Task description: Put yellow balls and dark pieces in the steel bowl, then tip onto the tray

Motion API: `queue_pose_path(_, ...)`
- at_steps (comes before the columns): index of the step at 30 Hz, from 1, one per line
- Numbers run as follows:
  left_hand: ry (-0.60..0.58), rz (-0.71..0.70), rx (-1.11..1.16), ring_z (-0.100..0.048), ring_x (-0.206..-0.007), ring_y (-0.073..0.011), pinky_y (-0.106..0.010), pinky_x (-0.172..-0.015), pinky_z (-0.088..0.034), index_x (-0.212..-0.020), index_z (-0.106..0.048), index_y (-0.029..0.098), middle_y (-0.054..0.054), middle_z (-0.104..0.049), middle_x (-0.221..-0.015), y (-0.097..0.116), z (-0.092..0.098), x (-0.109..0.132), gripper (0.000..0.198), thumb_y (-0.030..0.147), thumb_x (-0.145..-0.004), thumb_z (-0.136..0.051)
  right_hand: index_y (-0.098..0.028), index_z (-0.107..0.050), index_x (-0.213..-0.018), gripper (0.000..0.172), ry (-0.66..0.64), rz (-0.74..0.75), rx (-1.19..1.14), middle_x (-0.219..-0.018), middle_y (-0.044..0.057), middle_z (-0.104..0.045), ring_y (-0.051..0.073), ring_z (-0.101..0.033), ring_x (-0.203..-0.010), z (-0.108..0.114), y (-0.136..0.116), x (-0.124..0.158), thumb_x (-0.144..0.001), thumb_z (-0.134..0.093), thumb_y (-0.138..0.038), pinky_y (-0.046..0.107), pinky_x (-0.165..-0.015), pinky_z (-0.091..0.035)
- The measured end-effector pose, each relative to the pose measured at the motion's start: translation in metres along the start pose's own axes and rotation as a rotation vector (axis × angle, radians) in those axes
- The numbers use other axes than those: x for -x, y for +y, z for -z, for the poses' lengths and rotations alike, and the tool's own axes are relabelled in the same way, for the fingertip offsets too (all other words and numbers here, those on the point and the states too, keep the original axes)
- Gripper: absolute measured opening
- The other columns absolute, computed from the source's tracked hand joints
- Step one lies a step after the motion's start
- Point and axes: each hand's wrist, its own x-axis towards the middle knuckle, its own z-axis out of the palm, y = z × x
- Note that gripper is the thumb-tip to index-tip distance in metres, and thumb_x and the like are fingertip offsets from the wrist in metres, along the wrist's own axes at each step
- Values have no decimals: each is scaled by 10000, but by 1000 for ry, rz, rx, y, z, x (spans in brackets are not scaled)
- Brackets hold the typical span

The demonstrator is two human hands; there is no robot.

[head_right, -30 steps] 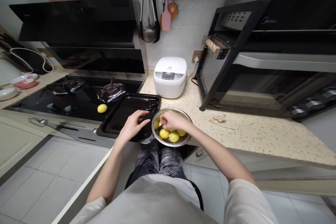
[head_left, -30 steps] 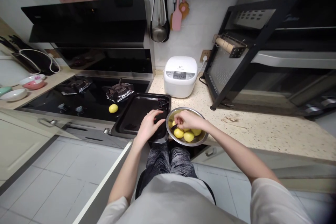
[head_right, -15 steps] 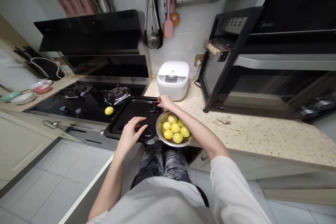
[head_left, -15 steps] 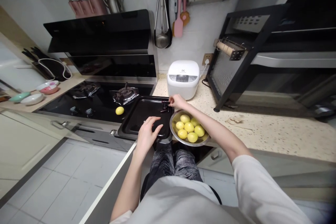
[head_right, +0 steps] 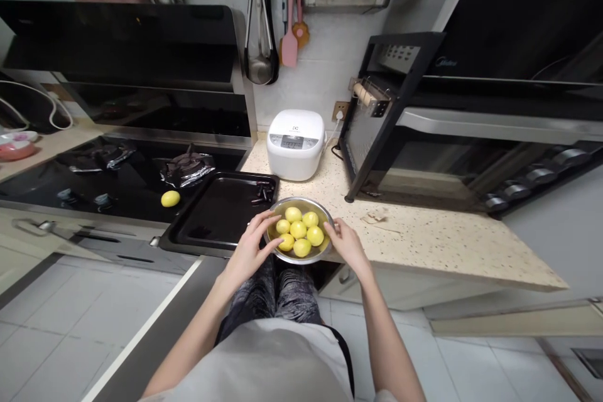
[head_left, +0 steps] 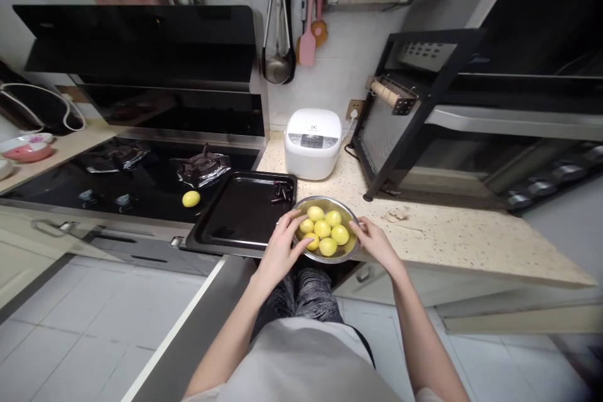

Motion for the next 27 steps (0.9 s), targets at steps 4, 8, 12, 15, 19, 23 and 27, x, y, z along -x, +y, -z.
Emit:
queue_pose_path(4,-38,9,12,-439,-1512,-303,-518,-1260,-375,-1464,-548,298,-123,-511,-1555,0,-6,2,474,381,-1007,-644,-240,-600,-847,329,-108,-123,-139,-562,16,-645,229,-625,-459,-14,2,7,-882,-492,-549,328,-470,-501)
queue_pose_path(8,-12,45,-13,-409,-1536,-300,-521,-1270,-359,-1487,-528,313,-119,-488,-1577,-4,5,6,485,394,-1018,-625,-241,-560,-808,247,-91,-117,-153,-546,25,-652,227,-623,-423,-11,-9,-1,-862,-465,-463,320,-448,-495)
queue_pose_path(12,51,65,-12,-405,-1540,-284,-494,-1282,-341,-1519,-488,319,-115,-451,-1607,-7,20,6,513,416,-1029,-604,-231,-601,-801,249,2,2,-20,-521,30,-641,233,-648,-471,-2,-41,-11,-883,-443,-405,310,-512,-503)
queue_pose_path(15,95,68,12,-386,-1554,-284,-484,-1290,-330,-1559,-430,317,-121,-413,-1637,-7,25,4,569,428,-1028,-603,-196,-672,-880,300,118,142,172,-650,80,-720,238,-688,-597,-5,-81,-20,-912,-409,-336,299,-596,-494)
queue_pose_path(19,185,84,27,-317,-1591,-295,-490,-1307,-292,-1609,-330,295,-145,-338,-1679,-15,25,1,678,456,-1016,-616,-136,-712,-1033,364,119,289,401,-826,149,-776,265,-705,-723,-31,-137,-28,-960,-380,-265,316,-688,-464)
queue_pose_path(23,307,157,18,-214,-1628,-319,-516,-1323,-242,-1647,-219,290,-166,-222,-1721,-38,23,0,860,486,-958,-694,-96,-691,-1171,365,68,368,530,-947,195,-783,282,-724,-827,-66,-181,-28,-1006,-394,-230,306,-720,-455)
queue_pose_path(27,403,238,42,-180,-1634,-344,-525,-1320,-247,-1663,-161,293,-179,-158,-1725,-66,27,-2,1058,491,-851,-810,-116,-621,-1349,396,-27,424,580,-1006,200,-779,314,-747,-898,-93,-209,-20,-1057,-394,-259,341,-787,-486)
